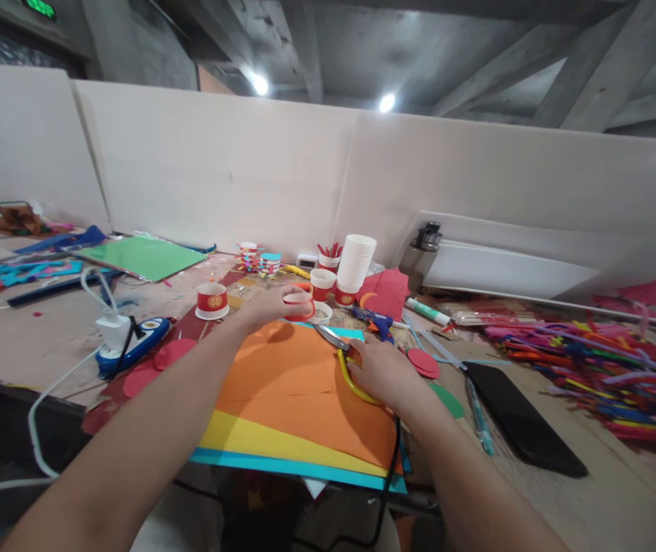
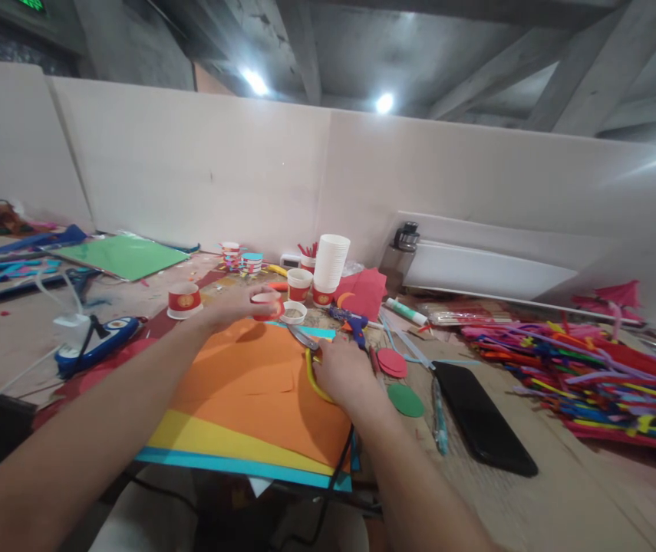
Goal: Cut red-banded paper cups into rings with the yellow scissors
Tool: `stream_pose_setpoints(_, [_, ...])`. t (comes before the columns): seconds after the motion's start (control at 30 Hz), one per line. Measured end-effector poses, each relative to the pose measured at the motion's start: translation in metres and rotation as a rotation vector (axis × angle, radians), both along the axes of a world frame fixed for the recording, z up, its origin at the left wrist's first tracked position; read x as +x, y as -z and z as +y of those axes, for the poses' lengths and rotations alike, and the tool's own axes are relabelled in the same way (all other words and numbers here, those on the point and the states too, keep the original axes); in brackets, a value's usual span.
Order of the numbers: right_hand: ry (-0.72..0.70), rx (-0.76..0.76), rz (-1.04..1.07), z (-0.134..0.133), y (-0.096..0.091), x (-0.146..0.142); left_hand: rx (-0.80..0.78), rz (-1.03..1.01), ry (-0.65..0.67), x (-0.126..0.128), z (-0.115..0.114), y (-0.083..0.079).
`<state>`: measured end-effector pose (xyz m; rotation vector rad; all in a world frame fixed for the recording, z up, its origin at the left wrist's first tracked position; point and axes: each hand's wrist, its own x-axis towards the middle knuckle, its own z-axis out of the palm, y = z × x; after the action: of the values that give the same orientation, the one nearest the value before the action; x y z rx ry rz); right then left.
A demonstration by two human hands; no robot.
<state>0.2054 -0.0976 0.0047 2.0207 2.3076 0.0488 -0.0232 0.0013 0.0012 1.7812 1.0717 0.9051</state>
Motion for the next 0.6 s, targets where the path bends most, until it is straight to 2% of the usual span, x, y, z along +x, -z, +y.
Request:
stream_pose_setpoints(0.1, [-0.022,0.017,-0.019,-0.001,-0.001,0.0,0.093,0.308,0.035,0.0,-0.002,0.0])
stream_pose_setpoints(0.27, [0.02,0.029,0.011,0.001,-0.001,-0.002,0.145,0.529,0.215,-0.001,0.006,0.006])
stream_pose_setpoints(0.47, [-0.03,0.165,0.128,0.008,-0.008,-0.003,0.178,0.612,0.263,0.001,0.006,0.005])
stream_pose_setpoints(0.6, [-0.121,0.171,0.146,0.024,-0.014,-0.011,0.168,0.603,0.241,0.001,0.005,0.005])
